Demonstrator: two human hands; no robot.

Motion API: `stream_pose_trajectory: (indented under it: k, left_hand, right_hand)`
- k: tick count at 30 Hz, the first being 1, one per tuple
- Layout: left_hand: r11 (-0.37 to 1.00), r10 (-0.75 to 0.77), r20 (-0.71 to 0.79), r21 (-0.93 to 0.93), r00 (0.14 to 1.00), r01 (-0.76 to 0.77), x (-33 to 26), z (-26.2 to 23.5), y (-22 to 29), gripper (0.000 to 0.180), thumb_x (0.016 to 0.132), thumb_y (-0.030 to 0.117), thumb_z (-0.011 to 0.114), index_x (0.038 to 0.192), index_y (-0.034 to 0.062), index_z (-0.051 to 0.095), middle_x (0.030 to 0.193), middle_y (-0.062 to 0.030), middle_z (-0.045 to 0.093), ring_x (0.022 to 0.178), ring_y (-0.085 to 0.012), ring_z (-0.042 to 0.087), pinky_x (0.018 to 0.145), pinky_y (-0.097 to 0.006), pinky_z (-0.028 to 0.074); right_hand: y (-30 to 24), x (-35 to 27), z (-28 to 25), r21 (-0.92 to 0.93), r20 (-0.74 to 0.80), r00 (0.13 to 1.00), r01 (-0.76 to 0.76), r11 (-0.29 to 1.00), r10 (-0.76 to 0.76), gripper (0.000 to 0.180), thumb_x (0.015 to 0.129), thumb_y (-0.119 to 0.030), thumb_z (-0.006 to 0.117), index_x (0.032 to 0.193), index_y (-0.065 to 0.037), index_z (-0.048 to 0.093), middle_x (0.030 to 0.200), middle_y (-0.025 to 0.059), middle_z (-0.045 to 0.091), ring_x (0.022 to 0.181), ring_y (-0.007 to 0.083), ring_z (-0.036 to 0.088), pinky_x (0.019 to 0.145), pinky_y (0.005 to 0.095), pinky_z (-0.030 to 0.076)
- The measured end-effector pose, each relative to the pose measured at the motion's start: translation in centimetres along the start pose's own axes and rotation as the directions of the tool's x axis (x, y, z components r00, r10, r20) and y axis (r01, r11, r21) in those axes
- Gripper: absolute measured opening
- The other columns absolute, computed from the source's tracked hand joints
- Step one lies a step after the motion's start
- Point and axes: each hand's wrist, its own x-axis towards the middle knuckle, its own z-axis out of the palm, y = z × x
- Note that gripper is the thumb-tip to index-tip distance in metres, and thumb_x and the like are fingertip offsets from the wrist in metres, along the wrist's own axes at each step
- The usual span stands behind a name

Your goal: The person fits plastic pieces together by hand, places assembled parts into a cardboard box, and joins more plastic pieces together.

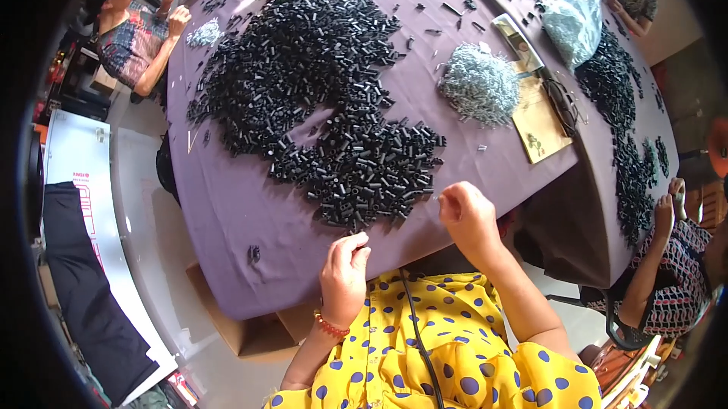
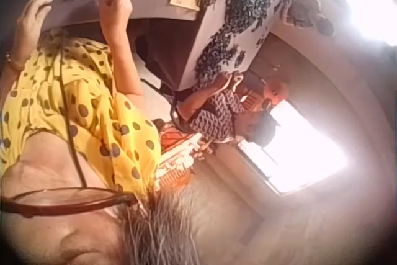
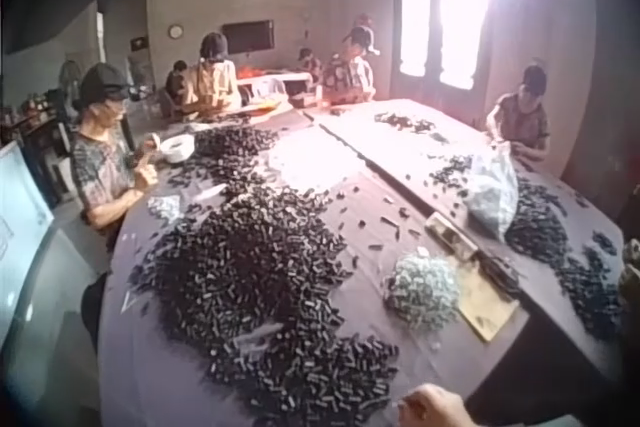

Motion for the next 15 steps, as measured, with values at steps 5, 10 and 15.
stream_pose_trajectory:
  k: [5, 10, 15]
  left_hand:
    - [0.93, -0.165, 0.14, -0.308, 0.976, 0.202, -0.3, 0.7, 0.0, 0.021, 0.094, 0.004, 0.067, 0.115, 0.0013, 0.062, 0.101, -0.0114, 0.069, 0.085, -0.0213, 0.068, 0.076, -0.031, 0.055]
    - [0.666, -0.331, 0.276, -0.609, 0.902, 0.431, -0.6, 1.3, -0.8, 0.022, 0.098, 0.005, 0.064, 0.119, -0.0012, 0.061, 0.11, -0.0092, 0.069, 0.093, -0.012, 0.066, 0.083, -0.027, 0.056]
    - [0.524, -0.348, 0.39, -0.674, 0.853, 0.522, -0.7, 0.9, -0.9, 0.024, 0.099, 0.003, 0.062, 0.122, -0.0015, 0.057, 0.109, -0.0063, 0.067, 0.097, -0.0108, 0.066, 0.089, -0.026, 0.055]
  right_hand:
    - [-3.2, -1.9, 1.4, 0.224, 0.328, 0.942, -0.147, 0.963, 0.068, 0.015, 0.083, 0.004, 0.07, 0.095, -0.001, 0.062, 0.079, 0.011, 0.061, 0.066, 0.0195, 0.065, 0.06, 0.0294, 0.053]
    - [-4.7, -2.1, 2.3, 0.43, 0.665, 0.682, -0.683, 0.59, 0.305, 0.014, 0.102, -0.013, 0.061, 0.103, 0.0, 0.059, 0.09, 0.0047, 0.067, 0.078, 0.011, 0.069, 0.067, 0.0251, 0.058]
    - [-5.0, -2.2, 2.8, 0.439, 0.721, 0.625, -0.746, 0.502, 0.299, 0.016, 0.1, -0.016, 0.065, 0.102, -0.001, 0.059, 0.088, 0.0039, 0.066, 0.072, 0.0097, 0.066, 0.067, 0.0247, 0.057]
